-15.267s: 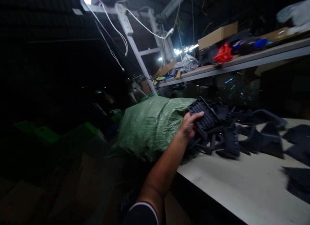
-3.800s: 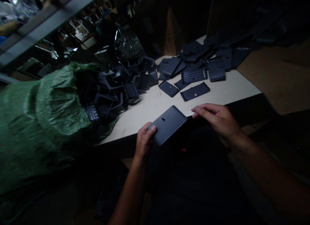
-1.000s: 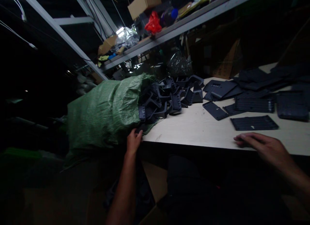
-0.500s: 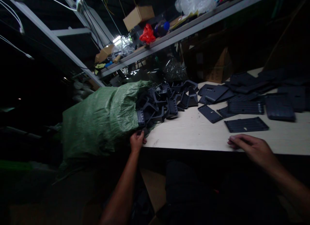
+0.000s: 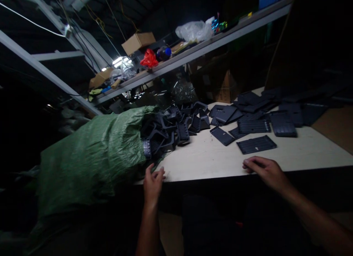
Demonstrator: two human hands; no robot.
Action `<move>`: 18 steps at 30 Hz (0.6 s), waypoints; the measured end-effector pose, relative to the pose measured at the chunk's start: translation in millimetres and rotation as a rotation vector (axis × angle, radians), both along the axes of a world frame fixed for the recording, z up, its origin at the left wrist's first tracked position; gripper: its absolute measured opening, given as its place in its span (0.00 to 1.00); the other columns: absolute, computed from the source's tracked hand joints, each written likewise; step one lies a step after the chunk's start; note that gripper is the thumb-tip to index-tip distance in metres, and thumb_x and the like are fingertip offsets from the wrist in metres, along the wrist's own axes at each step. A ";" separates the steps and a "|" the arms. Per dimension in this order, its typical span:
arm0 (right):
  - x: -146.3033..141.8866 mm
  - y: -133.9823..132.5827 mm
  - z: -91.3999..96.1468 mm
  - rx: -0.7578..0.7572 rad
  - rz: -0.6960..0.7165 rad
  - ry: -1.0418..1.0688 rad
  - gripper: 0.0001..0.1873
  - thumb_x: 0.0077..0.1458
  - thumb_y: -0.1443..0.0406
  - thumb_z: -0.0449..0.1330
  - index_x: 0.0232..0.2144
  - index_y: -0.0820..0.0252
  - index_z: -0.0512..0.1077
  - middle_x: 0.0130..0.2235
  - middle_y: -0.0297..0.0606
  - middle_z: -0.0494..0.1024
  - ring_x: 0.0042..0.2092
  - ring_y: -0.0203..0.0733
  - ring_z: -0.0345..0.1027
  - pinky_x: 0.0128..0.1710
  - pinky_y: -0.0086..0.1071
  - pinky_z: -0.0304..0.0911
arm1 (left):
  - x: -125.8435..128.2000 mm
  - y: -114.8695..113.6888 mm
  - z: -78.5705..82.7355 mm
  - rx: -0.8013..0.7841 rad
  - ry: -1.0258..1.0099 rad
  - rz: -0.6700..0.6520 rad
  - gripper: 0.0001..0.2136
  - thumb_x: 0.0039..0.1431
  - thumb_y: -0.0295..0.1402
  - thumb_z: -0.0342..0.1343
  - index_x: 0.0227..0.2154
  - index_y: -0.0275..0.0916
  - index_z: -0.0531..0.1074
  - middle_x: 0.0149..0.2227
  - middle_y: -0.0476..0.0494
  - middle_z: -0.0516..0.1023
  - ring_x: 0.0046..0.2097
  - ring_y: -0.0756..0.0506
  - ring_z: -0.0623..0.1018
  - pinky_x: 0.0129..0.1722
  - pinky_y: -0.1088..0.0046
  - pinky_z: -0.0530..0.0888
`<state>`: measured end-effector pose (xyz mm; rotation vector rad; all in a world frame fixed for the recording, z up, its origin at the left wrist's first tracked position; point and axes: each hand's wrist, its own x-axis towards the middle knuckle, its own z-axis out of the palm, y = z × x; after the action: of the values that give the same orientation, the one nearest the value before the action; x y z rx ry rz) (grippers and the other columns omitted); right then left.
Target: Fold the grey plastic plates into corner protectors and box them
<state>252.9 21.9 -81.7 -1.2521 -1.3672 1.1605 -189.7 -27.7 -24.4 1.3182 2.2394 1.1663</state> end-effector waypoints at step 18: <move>-34.2 -97.1 151.8 -0.061 0.699 1.000 0.26 0.62 0.47 0.62 0.48 0.63 0.79 0.39 0.47 0.82 0.42 0.48 0.77 0.47 0.40 0.70 | 82.7 231.3 40.7 -0.070 0.146 -0.228 0.15 0.66 0.39 0.61 0.51 0.37 0.75 0.53 0.39 0.78 0.53 0.39 0.79 0.54 0.52 0.77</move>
<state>218.7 -75.2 70.2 -0.0639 -0.9634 1.9414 -107.0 203.6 16.4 1.6266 2.1345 0.9316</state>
